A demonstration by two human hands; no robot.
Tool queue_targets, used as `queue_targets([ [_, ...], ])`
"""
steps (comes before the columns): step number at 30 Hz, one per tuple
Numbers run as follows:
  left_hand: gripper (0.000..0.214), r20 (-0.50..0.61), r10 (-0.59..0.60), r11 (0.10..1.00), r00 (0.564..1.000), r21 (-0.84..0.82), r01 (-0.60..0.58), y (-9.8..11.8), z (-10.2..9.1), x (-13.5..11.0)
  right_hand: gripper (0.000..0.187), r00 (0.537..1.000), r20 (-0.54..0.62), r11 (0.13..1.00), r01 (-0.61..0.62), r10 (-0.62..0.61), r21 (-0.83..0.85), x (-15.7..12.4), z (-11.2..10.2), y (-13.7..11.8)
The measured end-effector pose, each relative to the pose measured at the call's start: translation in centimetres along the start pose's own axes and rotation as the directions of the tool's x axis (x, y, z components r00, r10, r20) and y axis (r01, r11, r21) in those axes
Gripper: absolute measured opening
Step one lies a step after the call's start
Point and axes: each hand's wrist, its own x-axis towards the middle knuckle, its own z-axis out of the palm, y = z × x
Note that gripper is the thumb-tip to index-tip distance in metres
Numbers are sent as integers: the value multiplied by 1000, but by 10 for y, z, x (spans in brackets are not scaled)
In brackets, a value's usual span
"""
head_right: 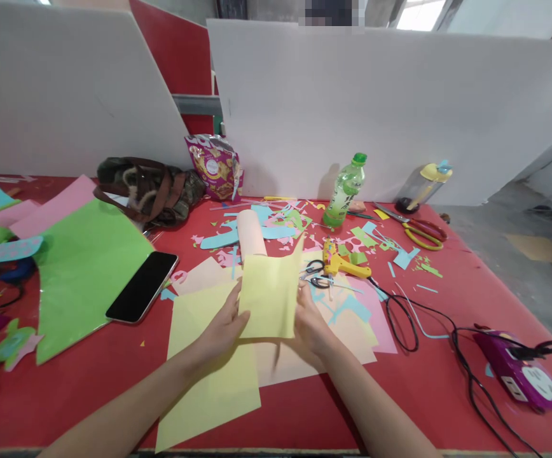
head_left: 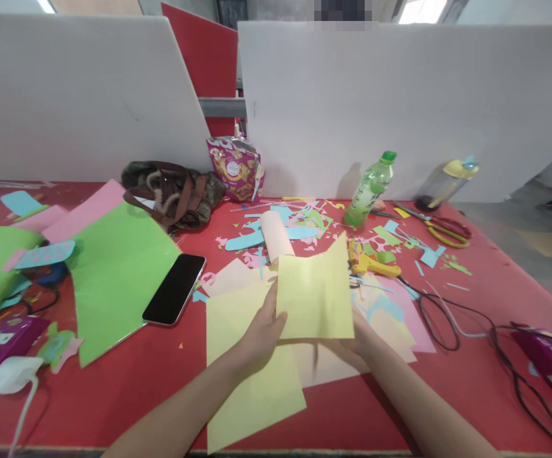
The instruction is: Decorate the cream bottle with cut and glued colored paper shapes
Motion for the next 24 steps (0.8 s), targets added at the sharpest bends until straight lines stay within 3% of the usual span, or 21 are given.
queue_targets([
  [3,65,99,57,995,993,-84,-49,8,7,-5,40,999,45,990,-27,21,141,-2,5,-1],
  [6,72,184,-1,989,983,-142,28,17,11,-9,44,996,74,979,-70,57,189,-2,4,-2],
  [12,57,75,14,985,997,-175,-1,21,9,-9,61,995,51,979,-92,84,184,0,1,-2],
  [18,50,70,-95,956,993,-273,111,16,4,-6,67,995,8,985,-104,104,136,0,2,-2],
  [24,44,27,-84,981,996,-175,88,14,3,-5,66,992,14,989,-122,122,82,-2,5,-6],
])
